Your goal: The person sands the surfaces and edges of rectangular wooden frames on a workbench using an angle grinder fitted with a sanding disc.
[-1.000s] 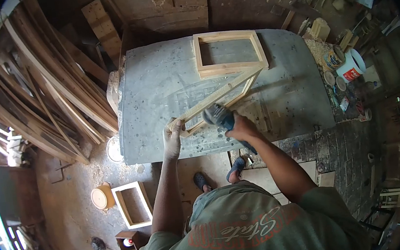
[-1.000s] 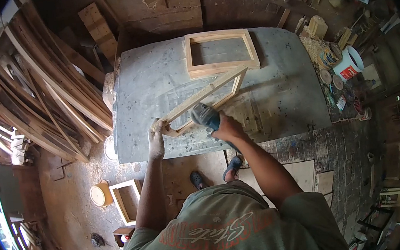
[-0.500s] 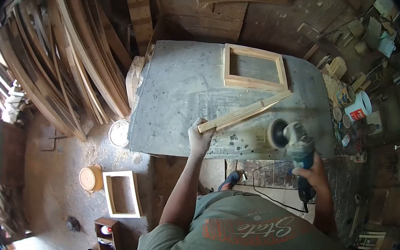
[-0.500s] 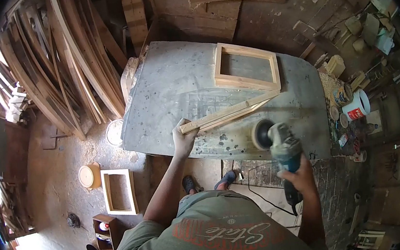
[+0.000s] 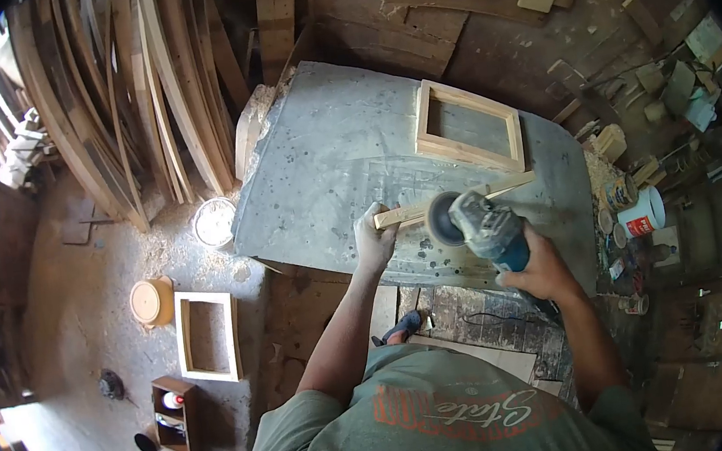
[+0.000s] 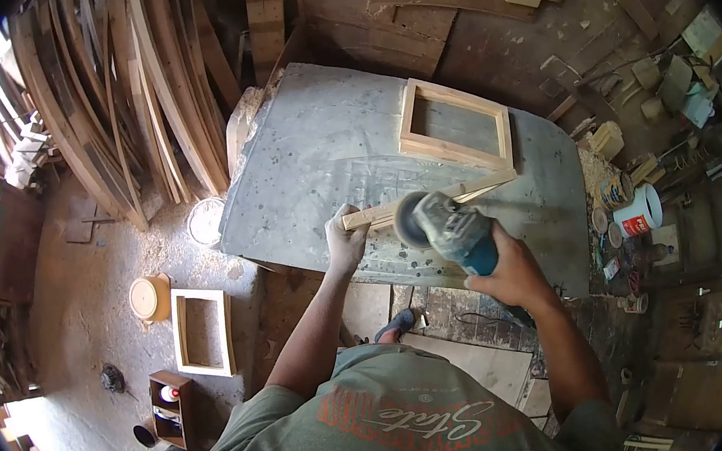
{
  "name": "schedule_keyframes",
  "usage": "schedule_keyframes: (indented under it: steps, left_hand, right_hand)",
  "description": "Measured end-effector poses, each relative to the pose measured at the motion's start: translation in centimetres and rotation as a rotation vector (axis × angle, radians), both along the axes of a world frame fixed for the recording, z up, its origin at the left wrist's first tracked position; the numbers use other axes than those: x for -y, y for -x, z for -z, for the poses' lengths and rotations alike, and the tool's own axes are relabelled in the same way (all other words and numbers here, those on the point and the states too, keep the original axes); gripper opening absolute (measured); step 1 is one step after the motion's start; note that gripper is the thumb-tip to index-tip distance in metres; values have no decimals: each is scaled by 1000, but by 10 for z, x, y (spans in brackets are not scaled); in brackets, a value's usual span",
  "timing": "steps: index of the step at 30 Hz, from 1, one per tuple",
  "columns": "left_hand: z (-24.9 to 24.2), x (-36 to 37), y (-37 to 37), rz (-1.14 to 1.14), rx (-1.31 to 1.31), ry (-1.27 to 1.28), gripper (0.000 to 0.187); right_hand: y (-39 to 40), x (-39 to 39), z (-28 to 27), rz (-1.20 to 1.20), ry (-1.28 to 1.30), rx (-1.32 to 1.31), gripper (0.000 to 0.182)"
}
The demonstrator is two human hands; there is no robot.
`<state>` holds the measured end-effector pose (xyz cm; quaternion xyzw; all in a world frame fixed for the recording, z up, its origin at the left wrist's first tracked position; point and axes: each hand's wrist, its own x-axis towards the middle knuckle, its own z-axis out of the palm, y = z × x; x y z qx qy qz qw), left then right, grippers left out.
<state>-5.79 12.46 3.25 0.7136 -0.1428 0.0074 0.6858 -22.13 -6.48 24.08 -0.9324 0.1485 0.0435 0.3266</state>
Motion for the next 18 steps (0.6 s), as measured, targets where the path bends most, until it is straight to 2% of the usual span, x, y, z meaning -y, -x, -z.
schedule_keyframes:
  steps: [5,7,9,12,13,16,18]
  left_hand:
    - [-1,-1,1,24,31,36,14]
    - [-2,-1,-1,24,130,49,13]
    - [-10,0,0,0,229,2,9]
    - [-6,-1,3,8,-77,21,6]
    - [2,-1,1,23,12,27,6]
    - [6,-1,1,19,-1,-39,10]
    - [3,-1,-1,43,44,-3,20]
  right_hand:
    - [-27,-41,-7,-111,88,-113,82]
    - [-36,-54,-19,-125,121,-217,84]
    - [-38,-50,-18,-129,111,-182,83]
    - [-33,-32,-12,-101,103,-111,82]
    - [-32,-28,-9,-85,102,-82,82]
    - [-34,-27,-7,-83,114,-73,81]
    - [-39,-37,-7,-119,125,-106,83]
